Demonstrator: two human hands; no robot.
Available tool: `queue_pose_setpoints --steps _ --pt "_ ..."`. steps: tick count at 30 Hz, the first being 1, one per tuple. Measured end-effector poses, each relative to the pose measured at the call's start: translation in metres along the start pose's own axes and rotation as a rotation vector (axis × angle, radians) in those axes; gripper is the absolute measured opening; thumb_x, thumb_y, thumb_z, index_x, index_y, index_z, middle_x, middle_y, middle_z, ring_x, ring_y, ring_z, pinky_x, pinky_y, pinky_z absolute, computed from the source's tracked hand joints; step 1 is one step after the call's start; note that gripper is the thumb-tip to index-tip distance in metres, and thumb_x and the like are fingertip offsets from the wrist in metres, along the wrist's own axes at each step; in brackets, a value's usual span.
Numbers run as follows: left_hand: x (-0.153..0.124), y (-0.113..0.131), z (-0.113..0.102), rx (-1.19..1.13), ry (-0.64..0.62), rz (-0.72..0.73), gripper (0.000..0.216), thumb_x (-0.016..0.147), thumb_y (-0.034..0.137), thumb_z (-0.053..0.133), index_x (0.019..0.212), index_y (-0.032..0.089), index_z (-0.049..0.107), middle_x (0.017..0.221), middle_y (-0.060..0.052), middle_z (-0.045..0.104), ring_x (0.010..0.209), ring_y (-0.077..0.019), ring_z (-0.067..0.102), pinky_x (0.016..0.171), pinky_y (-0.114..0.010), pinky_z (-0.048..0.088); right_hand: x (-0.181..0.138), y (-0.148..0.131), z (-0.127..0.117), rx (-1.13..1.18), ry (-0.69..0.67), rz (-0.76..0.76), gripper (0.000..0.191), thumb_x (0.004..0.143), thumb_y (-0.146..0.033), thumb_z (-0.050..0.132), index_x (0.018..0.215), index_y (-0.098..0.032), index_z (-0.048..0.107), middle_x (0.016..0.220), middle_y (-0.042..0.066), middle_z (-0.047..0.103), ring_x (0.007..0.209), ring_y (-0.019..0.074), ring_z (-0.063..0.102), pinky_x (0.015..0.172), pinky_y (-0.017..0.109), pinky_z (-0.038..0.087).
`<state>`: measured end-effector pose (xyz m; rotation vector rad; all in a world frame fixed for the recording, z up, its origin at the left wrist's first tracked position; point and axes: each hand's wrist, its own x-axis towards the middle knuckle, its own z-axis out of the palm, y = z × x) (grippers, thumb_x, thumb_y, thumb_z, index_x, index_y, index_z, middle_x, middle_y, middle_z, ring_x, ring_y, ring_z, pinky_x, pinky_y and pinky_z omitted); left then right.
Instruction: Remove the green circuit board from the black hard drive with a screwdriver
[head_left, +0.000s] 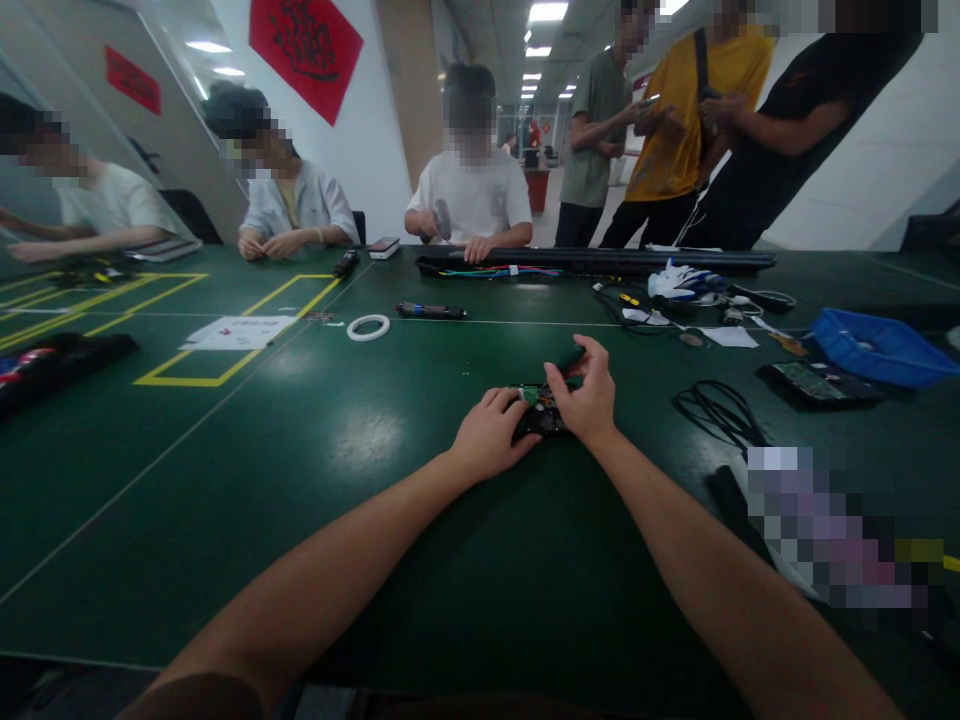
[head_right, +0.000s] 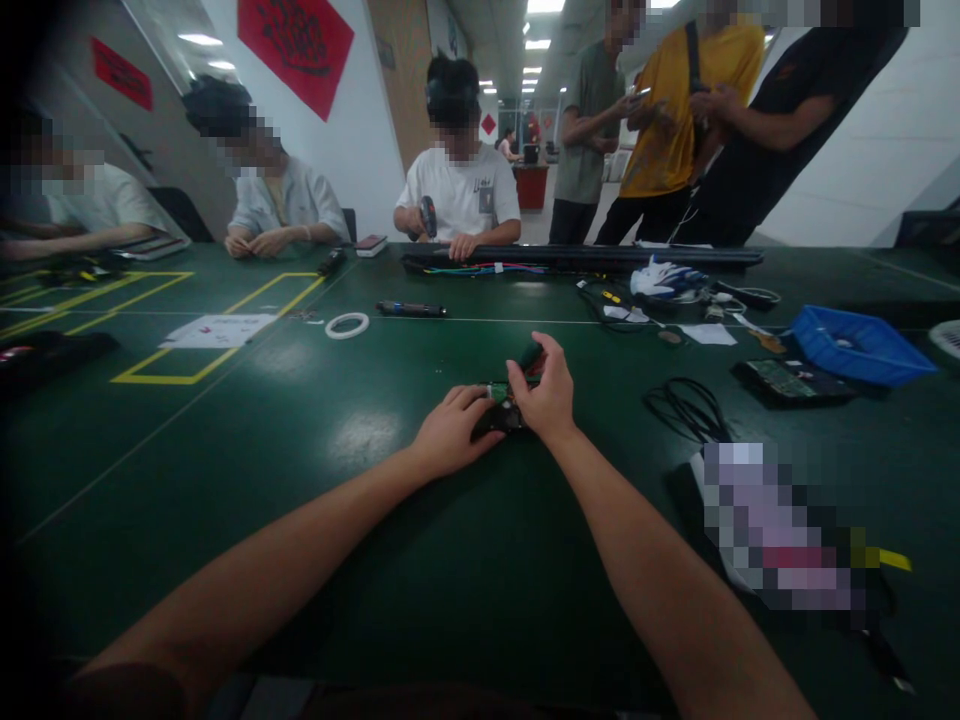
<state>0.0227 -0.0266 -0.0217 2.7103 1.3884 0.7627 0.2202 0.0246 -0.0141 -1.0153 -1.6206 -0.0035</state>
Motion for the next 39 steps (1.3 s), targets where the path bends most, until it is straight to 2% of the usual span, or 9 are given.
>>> queue_pose_setpoints --steps 6,11,15,18,22,25,31,35,39 --pt "0.0001 0.0004 -0.0006 0.011 -0.009 0.0 0.05 0.09 0.049 0.065 0.13 0.02 0.057 0.135 -0.013 0.056 0.128 -0.0322 0.047 0.105 -0.05 0.049 -0.002 -0.003 0.0035 0.177 -0.096 0.004 0.062 0.098 -0.026 0.054 0.154 -0.024 0.027 0.133 0.015 0.062 0.103 0.0256 0.072 0.091 0.046 0.061" --pt "-0.0001 0.0004 -0.0006 0.027 -0.004 0.007 0.05 0.09 0.05 0.065 0.13 0.019 0.058 0.135 -0.014 0.056 0.128 -0.0322 0.047 0.106 -0.049 0.048 -0.0015 0.0021 0.0048 0.099 -0.037 0.033 0.066 0.094 -0.034 0.063 0.152 -0.023 0.033 0.123 0.015 0.066 0.093 0.0268 0.073 0.086 0.049 0.062" --pt "-0.0002 0.0008 -0.0014 0.032 0.001 0.013 0.05 0.091 0.05 0.064 0.129 0.018 0.058 0.133 -0.014 0.057 0.128 -0.0319 0.047 0.107 -0.048 0.048 -0.001 0.0043 0.0035 0.041 0.006 0.022 0.066 0.089 -0.038 0.069 0.147 -0.025 0.042 0.13 0.015 0.063 0.088 0.0271 0.072 0.082 0.051 0.063" --pt "-0.0003 0.0009 -0.0018 0.033 -0.002 0.006 0.051 0.091 0.05 0.064 0.13 0.019 0.058 0.134 -0.013 0.056 0.128 -0.032 0.047 0.106 -0.048 0.049 -0.0014 0.0029 0.0024 0.065 -0.009 0.024 0.062 0.092 -0.037 0.066 0.148 -0.026 0.042 0.13 0.014 0.063 0.093 0.0275 0.072 0.086 0.051 0.062" --pt "-0.0003 0.0008 -0.0019 0.026 -0.008 0.002 0.051 0.09 0.051 0.064 0.13 0.02 0.058 0.133 -0.013 0.057 0.128 -0.0319 0.048 0.105 -0.048 0.049 -0.0021 0.0014 0.0032 0.2 -0.068 0.034 0.059 0.099 -0.03 0.052 0.154 -0.025 0.031 0.129 0.015 0.064 0.105 0.0271 0.071 0.096 0.05 0.058" --pt "-0.0001 0.0011 -0.0024 0.023 -0.009 0.001 0.05 0.09 0.05 0.065 0.129 0.019 0.058 0.133 -0.013 0.057 0.128 -0.032 0.047 0.106 -0.048 0.048 -0.0023 0.0022 0.0048 0.235 -0.067 0.046 0.059 0.1 -0.03 0.051 0.155 -0.024 0.029 0.126 0.015 0.065 0.105 0.0265 0.072 0.096 0.049 0.058" --pt "0.0 0.0013 -0.0034 0.014 -0.013 0.004 0.049 0.09 0.049 0.065 0.129 0.02 0.058 0.134 -0.013 0.056 0.129 -0.0318 0.047 0.106 -0.049 0.047 -0.0016 0.0044 0.0044 0.115 -0.03 0.041 0.062 0.097 -0.038 0.058 0.152 -0.021 0.034 0.123 0.016 0.066 0.096 0.0266 0.071 0.09 0.049 0.06" --pt "0.0002 0.001 -0.0023 0.012 -0.01 -0.004 0.05 0.09 0.049 0.066 0.13 0.021 0.058 0.135 -0.012 0.056 0.13 -0.0316 0.047 0.106 -0.049 0.048 -0.0001 0.0037 0.0018 0.031 -0.001 0.016 0.062 0.094 -0.043 0.062 0.149 -0.023 0.04 0.123 0.014 0.063 0.09 0.027 0.068 0.082 0.05 0.061" --pt "0.0006 0.0012 -0.0019 0.001 -0.021 -0.006 0.05 0.09 0.049 0.066 0.13 0.021 0.058 0.136 -0.012 0.055 0.131 -0.0321 0.046 0.106 -0.05 0.048 0.0007 0.0022 0.0014 0.018 -0.024 0.002 0.061 0.097 -0.042 0.058 0.151 -0.024 0.039 0.124 0.014 0.062 0.095 0.0273 0.068 0.084 0.05 0.061"
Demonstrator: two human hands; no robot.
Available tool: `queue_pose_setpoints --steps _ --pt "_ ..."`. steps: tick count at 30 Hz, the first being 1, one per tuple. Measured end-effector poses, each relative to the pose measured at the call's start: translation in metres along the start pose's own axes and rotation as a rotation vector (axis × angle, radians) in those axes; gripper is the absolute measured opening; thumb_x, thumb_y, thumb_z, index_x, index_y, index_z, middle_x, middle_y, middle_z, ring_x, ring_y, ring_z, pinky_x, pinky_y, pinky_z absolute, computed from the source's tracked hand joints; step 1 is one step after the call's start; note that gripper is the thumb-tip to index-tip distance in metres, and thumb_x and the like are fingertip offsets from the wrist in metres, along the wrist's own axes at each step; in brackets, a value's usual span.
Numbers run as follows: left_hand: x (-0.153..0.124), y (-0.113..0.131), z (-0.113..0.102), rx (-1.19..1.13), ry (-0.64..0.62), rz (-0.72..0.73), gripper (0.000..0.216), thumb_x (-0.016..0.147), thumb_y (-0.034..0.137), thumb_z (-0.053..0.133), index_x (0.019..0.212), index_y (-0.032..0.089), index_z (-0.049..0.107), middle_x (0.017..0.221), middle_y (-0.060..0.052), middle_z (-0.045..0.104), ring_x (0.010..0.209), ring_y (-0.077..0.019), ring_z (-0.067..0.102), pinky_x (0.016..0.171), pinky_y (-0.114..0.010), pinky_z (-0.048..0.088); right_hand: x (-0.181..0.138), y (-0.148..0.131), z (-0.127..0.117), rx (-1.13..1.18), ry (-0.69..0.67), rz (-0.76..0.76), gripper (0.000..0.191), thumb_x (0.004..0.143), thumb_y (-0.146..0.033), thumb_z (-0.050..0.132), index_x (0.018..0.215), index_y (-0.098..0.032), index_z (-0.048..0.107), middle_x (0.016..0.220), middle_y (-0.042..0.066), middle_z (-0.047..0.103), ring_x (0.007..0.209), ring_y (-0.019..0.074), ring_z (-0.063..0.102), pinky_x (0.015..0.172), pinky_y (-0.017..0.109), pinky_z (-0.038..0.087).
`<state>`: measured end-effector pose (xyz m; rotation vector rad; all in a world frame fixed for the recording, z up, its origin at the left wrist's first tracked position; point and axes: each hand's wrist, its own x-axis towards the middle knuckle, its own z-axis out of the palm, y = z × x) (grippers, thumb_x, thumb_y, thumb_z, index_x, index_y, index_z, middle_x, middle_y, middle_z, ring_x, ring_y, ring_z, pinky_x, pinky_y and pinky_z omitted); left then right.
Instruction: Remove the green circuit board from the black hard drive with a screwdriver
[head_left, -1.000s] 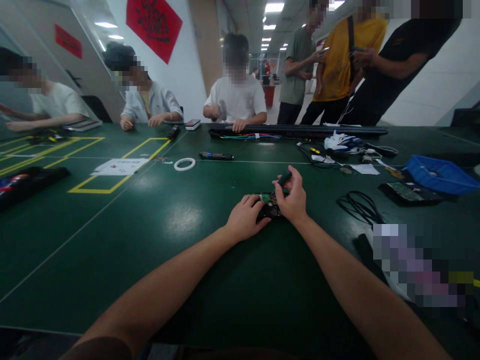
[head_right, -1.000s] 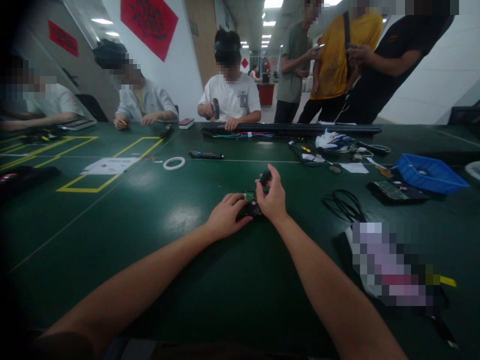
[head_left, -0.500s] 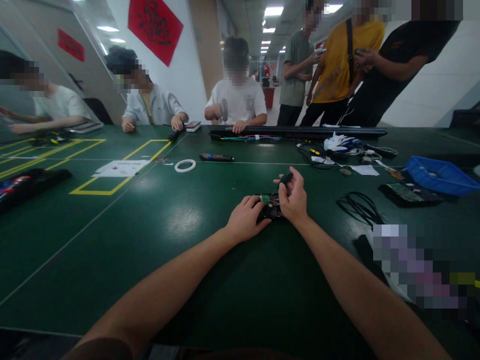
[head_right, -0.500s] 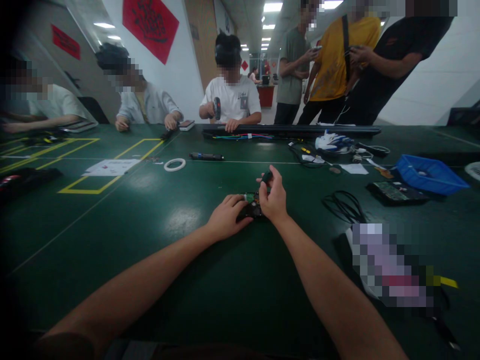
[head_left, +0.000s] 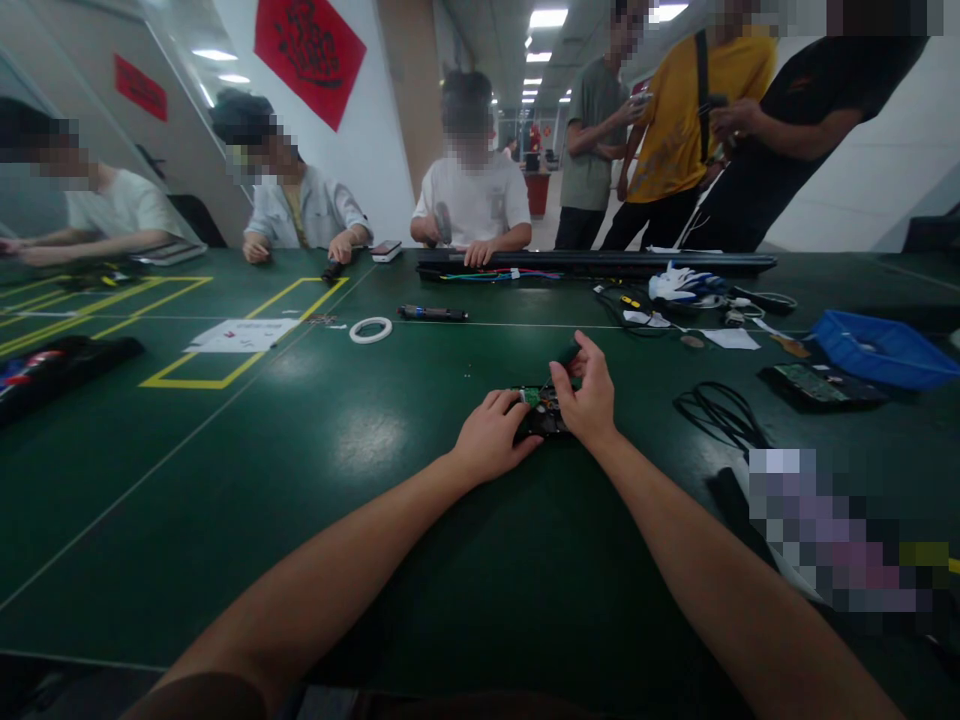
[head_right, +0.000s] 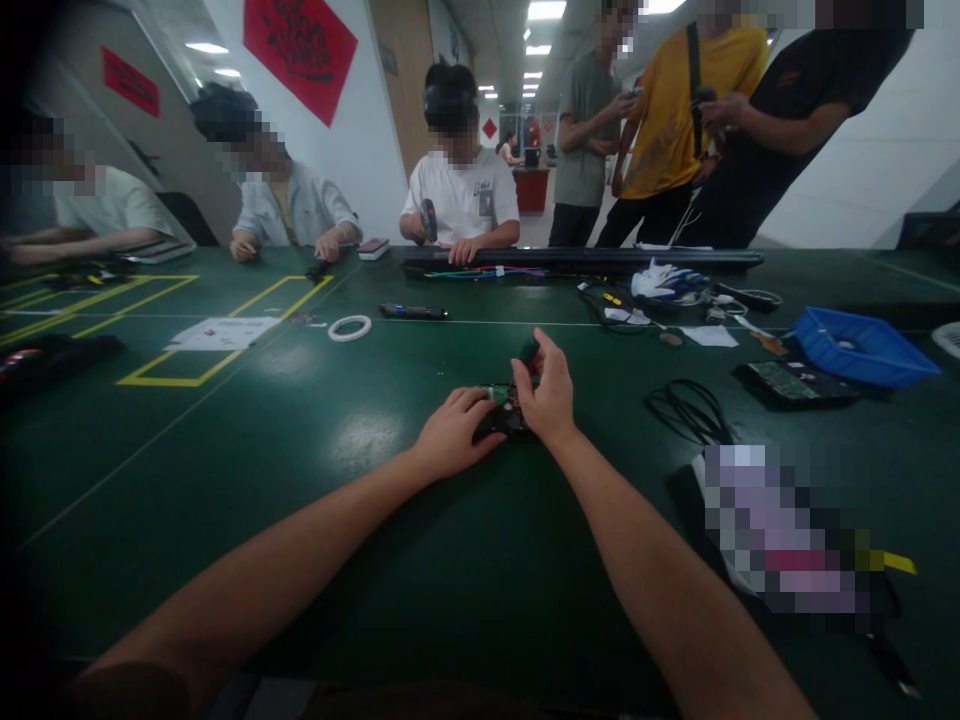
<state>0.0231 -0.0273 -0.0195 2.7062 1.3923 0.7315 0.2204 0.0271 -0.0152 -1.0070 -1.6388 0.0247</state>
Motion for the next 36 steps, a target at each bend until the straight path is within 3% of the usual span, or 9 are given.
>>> queue_pose_setpoints --steps 7,13,18,23,30,36 --pt "-0.0001 0.0005 0.0002 0.014 0.003 0.001 0.049 0.09 0.049 0.065 0.129 0.02 0.058 0.135 -0.012 0.056 0.13 -0.0319 0.047 0.106 -0.049 0.048 -0.0014 0.0023 0.0041 0.086 -0.046 0.009 0.06 0.102 -0.034 0.048 0.158 -0.025 0.027 0.147 0.016 0.051 0.106 0.0253 0.07 0.095 0.047 0.058" --pt "-0.0004 0.0001 -0.0001 0.01 0.002 -0.001 0.05 0.09 0.049 0.065 0.13 0.02 0.058 0.136 -0.012 0.056 0.129 -0.0319 0.047 0.105 -0.049 0.049 -0.002 0.0025 0.0029 0.035 0.015 0.028 0.061 0.097 -0.038 0.058 0.152 -0.026 0.035 0.138 0.016 0.057 0.092 0.0254 0.07 0.078 0.046 0.064" --pt "-0.0002 -0.0002 -0.0002 0.006 0.004 0.001 0.05 0.09 0.049 0.066 0.13 0.02 0.058 0.136 -0.013 0.055 0.13 -0.0318 0.047 0.106 -0.049 0.048 -0.0011 -0.0001 0.0007 -0.008 0.04 0.011 0.056 0.095 -0.038 0.061 0.146 -0.025 0.043 0.129 0.016 0.059 0.09 0.0259 0.069 0.08 0.049 0.063" --pt "-0.0002 -0.0002 -0.0005 -0.013 0.006 0.001 0.049 0.09 0.048 0.066 0.13 0.022 0.057 0.136 -0.012 0.055 0.13 -0.032 0.047 0.105 -0.05 0.048 -0.002 -0.0017 0.0019 0.127 -0.031 -0.003 0.058 0.098 -0.03 0.053 0.152 -0.023 0.032 0.13 0.016 0.061 0.1 0.0268 0.07 0.09 0.049 0.061" --pt "-0.0008 -0.0006 0.0009 0.007 0.003 0.0 0.05 0.09 0.049 0.065 0.13 0.02 0.057 0.135 -0.013 0.056 0.13 -0.0323 0.047 0.106 -0.049 0.048 -0.0001 -0.004 0.0008 0.003 0.017 -0.01 0.06 0.093 -0.033 0.062 0.147 -0.023 0.039 0.13 0.016 0.058 0.091 0.027 0.068 0.079 0.049 0.062" --pt "-0.0002 0.0002 0.0004 0.004 0.008 -0.005 0.049 0.09 0.049 0.066 0.13 0.022 0.058 0.137 -0.012 0.055 0.129 -0.0316 0.047 0.107 -0.05 0.047 0.0019 -0.0043 -0.0008 -0.033 -0.021 -0.051 0.058 0.091 -0.037 0.063 0.145 -0.026 0.043 0.125 0.013 0.059 0.086 0.0262 0.064 0.074 0.049 0.061"
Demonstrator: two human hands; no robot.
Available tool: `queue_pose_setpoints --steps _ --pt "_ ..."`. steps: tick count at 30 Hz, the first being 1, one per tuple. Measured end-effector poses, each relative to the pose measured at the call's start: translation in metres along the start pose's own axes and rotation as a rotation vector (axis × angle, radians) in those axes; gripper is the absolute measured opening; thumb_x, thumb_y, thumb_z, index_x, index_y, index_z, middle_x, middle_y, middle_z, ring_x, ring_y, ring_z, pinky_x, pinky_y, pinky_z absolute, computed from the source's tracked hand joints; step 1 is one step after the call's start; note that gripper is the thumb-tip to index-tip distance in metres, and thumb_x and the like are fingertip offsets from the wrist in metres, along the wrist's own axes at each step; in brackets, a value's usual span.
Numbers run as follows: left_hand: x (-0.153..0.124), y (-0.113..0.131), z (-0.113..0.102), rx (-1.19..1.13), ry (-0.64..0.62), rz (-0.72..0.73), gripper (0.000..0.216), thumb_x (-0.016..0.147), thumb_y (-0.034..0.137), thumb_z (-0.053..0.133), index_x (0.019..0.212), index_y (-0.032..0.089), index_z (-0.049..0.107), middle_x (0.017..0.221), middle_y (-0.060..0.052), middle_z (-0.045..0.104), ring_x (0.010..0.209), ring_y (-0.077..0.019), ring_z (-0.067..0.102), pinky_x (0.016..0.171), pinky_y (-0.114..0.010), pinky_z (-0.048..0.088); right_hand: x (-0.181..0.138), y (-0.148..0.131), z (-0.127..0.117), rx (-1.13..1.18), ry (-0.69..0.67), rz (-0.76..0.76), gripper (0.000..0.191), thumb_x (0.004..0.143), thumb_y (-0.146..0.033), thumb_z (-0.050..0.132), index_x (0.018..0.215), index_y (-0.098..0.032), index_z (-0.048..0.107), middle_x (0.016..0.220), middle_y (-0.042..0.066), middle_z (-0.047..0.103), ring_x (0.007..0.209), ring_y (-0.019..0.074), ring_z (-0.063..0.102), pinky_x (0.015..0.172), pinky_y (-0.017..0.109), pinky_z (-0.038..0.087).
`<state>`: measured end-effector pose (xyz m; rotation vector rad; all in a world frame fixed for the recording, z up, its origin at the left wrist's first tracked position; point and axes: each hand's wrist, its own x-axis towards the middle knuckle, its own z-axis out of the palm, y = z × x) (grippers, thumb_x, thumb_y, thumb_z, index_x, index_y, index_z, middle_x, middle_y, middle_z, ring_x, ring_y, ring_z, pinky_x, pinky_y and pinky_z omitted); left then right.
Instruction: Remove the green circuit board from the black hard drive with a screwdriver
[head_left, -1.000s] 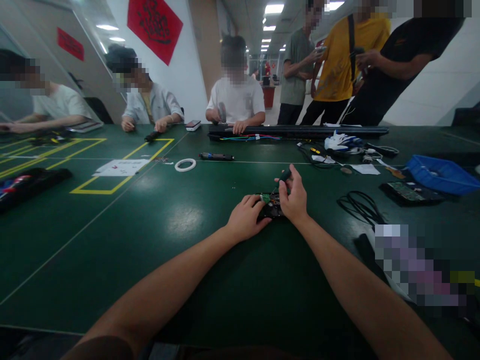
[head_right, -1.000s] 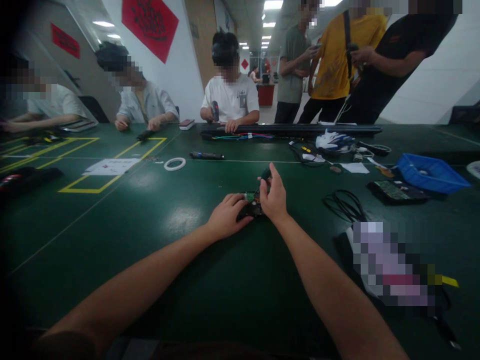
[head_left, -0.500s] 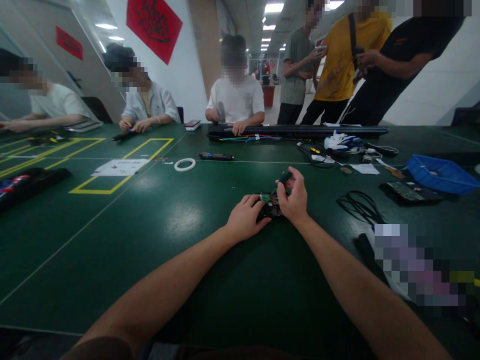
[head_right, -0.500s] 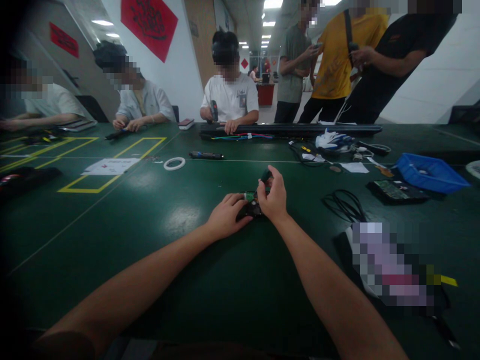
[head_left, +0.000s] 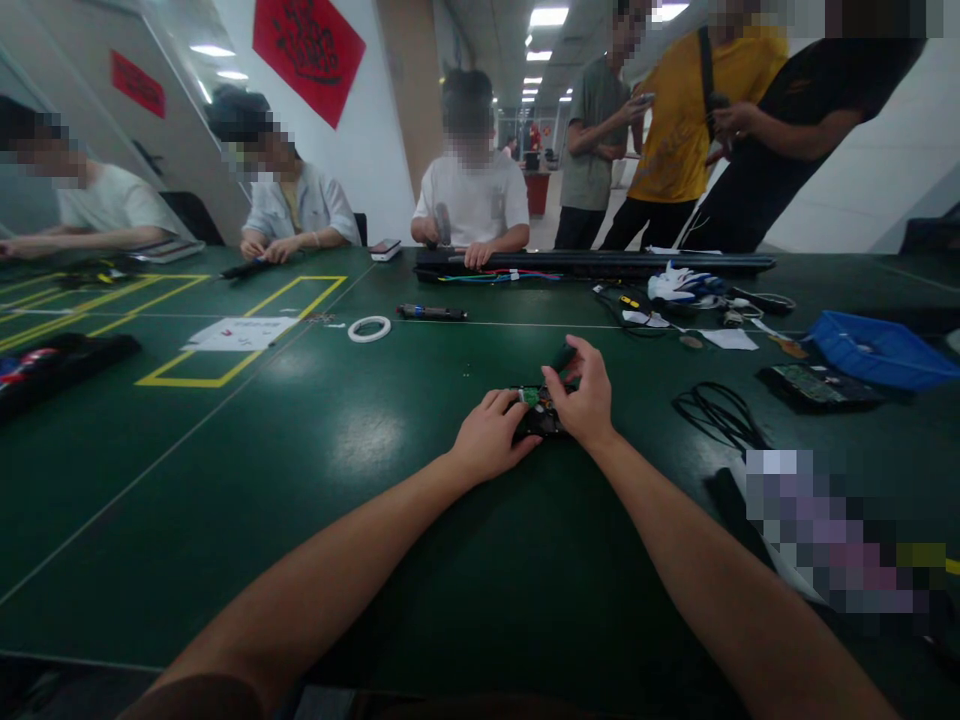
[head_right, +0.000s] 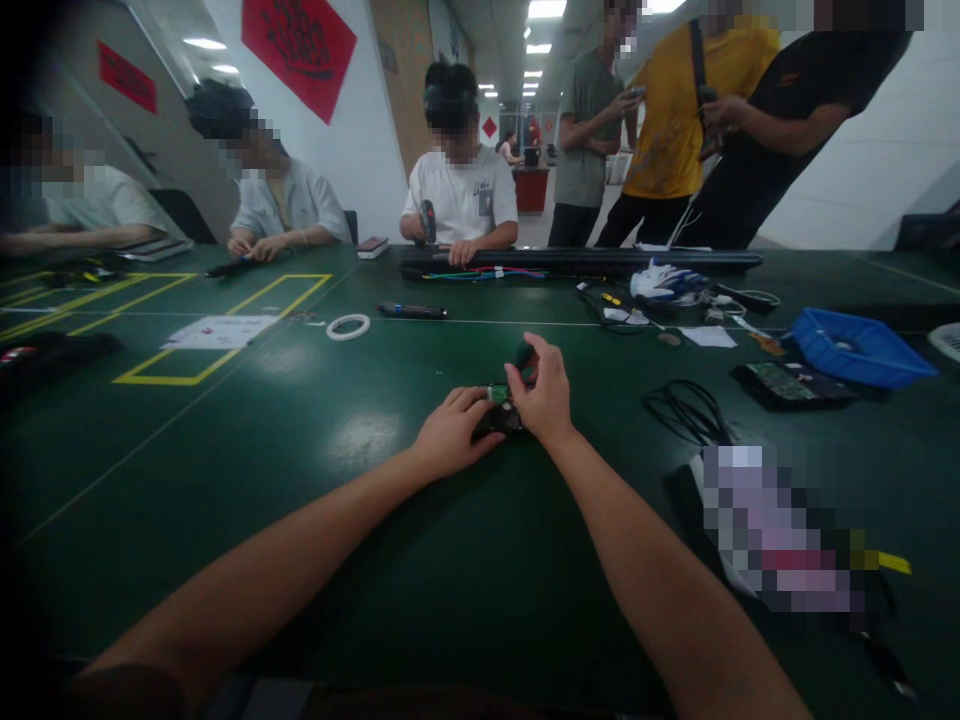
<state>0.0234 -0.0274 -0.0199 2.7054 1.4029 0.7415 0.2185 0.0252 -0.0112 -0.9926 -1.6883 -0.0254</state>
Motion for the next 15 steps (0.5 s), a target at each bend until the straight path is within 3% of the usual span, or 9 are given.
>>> queue_pose_setpoints --steps 15 --pt "0.0003 0.0009 -0.0014 0.001 0.001 0.009 0.049 0.09 0.048 0.066 0.129 0.021 0.058 0.134 -0.012 0.056 0.128 -0.0315 0.048 0.106 -0.049 0.048 -0.0041 -0.0002 0.0034 0.217 -0.021 0.036 0.058 0.097 -0.025 0.054 0.149 -0.025 0.029 0.13 0.015 0.06 0.104 0.0265 0.071 0.092 0.048 0.059"
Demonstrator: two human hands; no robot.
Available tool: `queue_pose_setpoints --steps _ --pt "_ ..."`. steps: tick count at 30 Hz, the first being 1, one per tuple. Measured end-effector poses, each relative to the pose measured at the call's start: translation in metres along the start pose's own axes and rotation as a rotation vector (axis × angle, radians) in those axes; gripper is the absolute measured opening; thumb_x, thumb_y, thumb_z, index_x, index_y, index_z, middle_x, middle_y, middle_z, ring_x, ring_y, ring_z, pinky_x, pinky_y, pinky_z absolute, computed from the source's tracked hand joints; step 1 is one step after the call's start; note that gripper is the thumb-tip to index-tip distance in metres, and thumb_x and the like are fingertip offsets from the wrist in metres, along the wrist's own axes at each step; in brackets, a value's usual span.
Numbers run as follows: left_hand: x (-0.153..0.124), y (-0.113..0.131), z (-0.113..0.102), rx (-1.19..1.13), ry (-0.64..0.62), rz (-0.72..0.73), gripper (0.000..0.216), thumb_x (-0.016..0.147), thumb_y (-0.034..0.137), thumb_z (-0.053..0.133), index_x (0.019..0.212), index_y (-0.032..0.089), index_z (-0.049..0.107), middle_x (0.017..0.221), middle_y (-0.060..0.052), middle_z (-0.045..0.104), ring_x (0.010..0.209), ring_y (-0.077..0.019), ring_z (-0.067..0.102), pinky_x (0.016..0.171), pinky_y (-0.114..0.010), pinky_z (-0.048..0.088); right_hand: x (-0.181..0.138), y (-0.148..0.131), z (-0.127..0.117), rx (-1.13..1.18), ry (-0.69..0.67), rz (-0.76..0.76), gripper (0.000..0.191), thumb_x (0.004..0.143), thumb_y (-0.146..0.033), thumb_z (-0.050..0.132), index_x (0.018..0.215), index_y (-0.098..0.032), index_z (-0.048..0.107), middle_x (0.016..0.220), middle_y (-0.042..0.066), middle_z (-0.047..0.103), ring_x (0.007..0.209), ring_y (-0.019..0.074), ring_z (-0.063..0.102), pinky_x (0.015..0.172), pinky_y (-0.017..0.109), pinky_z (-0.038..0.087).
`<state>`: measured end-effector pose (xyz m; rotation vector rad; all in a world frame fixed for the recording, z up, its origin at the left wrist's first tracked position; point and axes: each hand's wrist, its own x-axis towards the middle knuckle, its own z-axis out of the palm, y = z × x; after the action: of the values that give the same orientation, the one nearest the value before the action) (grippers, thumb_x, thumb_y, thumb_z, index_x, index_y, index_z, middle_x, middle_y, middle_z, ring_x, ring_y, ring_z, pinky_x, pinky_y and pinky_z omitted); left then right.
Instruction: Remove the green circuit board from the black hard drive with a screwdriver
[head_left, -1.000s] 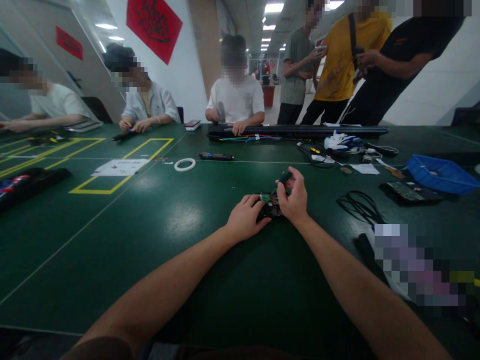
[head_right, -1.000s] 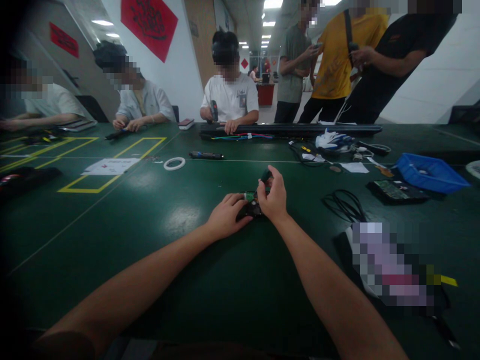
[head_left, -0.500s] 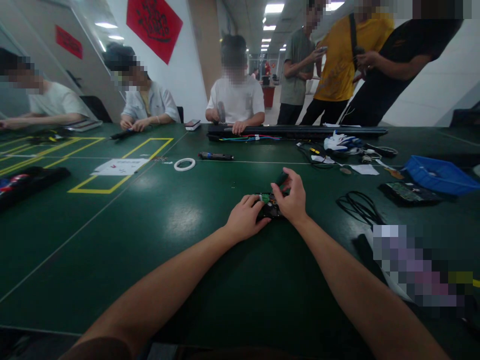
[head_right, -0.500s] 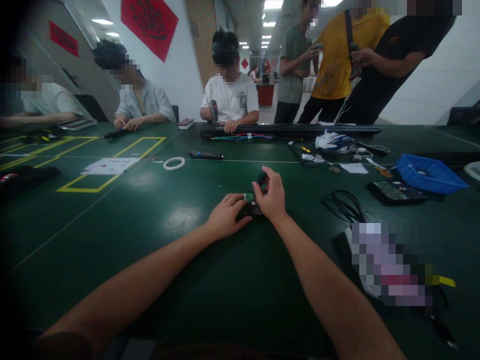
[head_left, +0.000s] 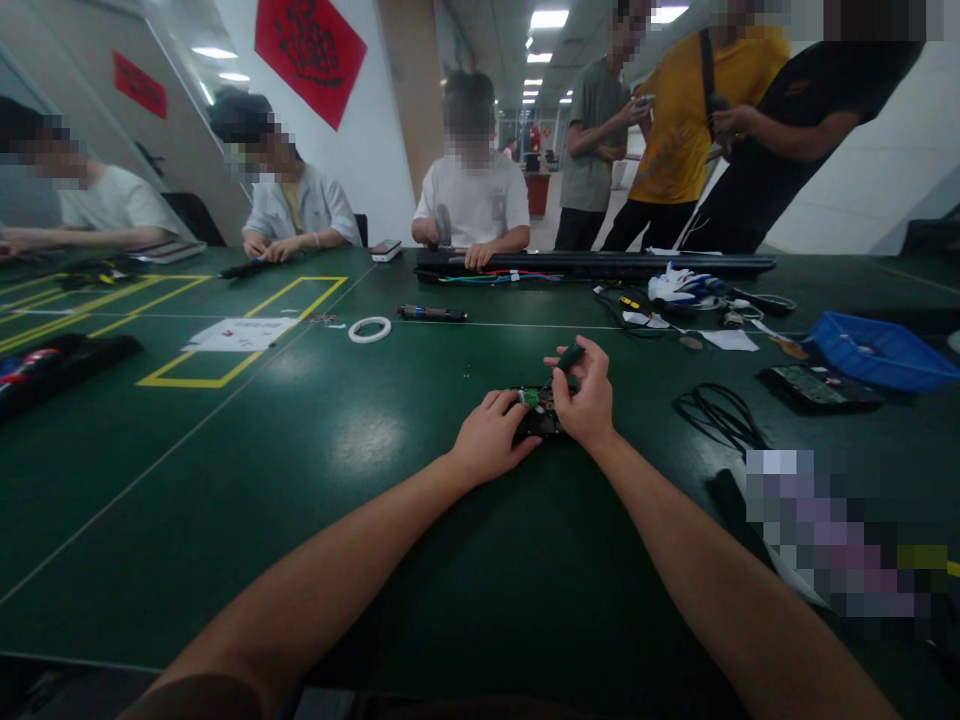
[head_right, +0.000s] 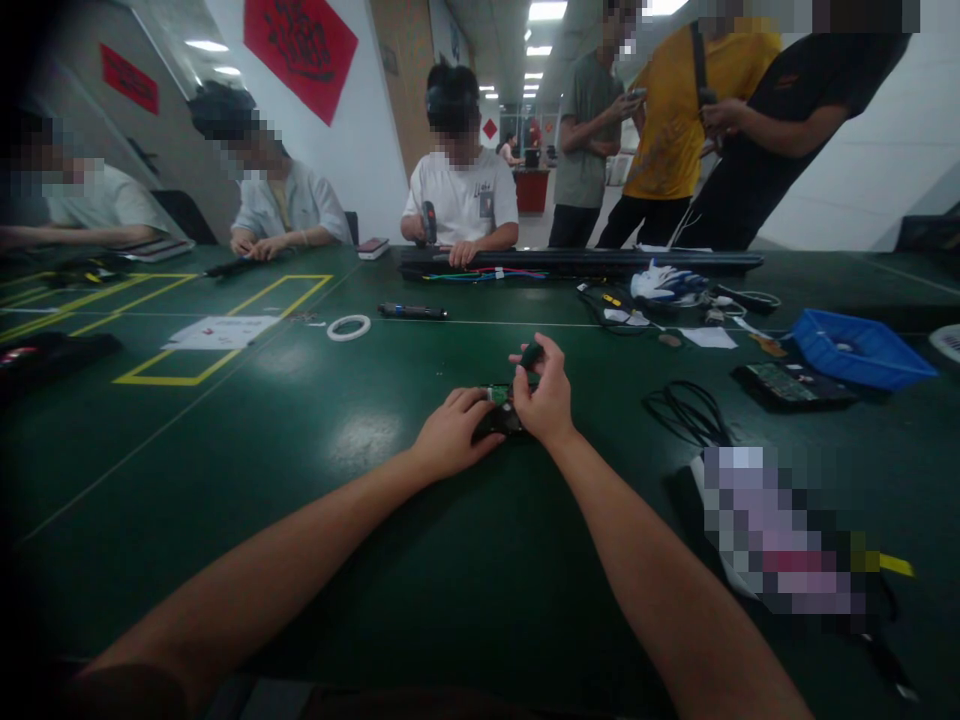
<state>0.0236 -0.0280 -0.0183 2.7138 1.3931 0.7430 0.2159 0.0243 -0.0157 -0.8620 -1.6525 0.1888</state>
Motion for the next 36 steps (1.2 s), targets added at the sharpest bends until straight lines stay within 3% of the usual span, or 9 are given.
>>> queue_pose_setpoints --steps 5,9,17,27,36 --pt "-0.0004 -0.0006 -0.0004 0.009 -0.004 -0.002 0.048 0.09 0.049 0.066 0.129 0.021 0.058 0.135 -0.012 0.056 0.128 -0.0316 0.048 0.106 -0.049 0.048 0.0001 0.0041 -0.0018 -0.177 0.074 0.007 0.061 0.091 -0.036 0.066 0.145 -0.023 0.04 0.126 0.015 0.06 0.086 0.0261 0.07 0.08 0.05 0.062" --pt "-0.0005 -0.0008 0.0 0.003 -0.004 0.004 0.05 0.09 0.049 0.065 0.13 0.02 0.058 0.134 -0.013 0.056 0.128 -0.0318 0.047 0.106 -0.048 0.048 0.001 0.0051 -0.003 -0.25 0.086 -0.031 0.063 0.09 -0.038 0.068 0.146 -0.024 0.043 0.124 0.014 0.061 0.086 0.0265 0.068 0.077 0.051 0.062" --pt "0.0003 -0.0005 0.0002 0.01 -0.012 -0.002 0.051 0.09 0.049 0.064 0.13 0.019 0.057 0.135 -0.014 0.056 0.129 -0.0319 0.047 0.107 -0.048 0.047 -0.0005 0.0046 -0.0001 -0.092 0.037 -0.033 0.062 0.097 -0.027 0.054 0.154 -0.022 0.03 0.136 0.016 0.059 0.101 0.0256 0.072 0.091 0.045 0.061" --pt "0.0001 -0.0006 -0.0003 -0.007 -0.016 -0.008 0.051 0.09 0.049 0.065 0.131 0.02 0.057 0.136 -0.013 0.055 0.129 -0.0321 0.046 0.107 -0.049 0.047 -0.0003 -0.0026 0.0001 -0.077 0.055 0.012 0.064 0.096 -0.028 0.059 0.153 -0.021 0.031 0.126 0.016 0.066 0.098 0.0265 0.074 0.089 0.045 0.062" --pt "0.0006 -0.0004 0.0013 -0.018 -0.006 -0.004 0.051 0.09 0.048 0.066 0.131 0.021 0.057 0.135 -0.013 0.055 0.129 -0.0319 0.047 0.106 -0.049 0.047 0.0002 0.0055 -0.0007 -0.227 0.129 -0.008 0.064 0.091 -0.033 0.068 0.148 -0.02 0.041 0.122 0.016 0.064 0.086 0.0248 0.071 0.079 0.045 0.063"
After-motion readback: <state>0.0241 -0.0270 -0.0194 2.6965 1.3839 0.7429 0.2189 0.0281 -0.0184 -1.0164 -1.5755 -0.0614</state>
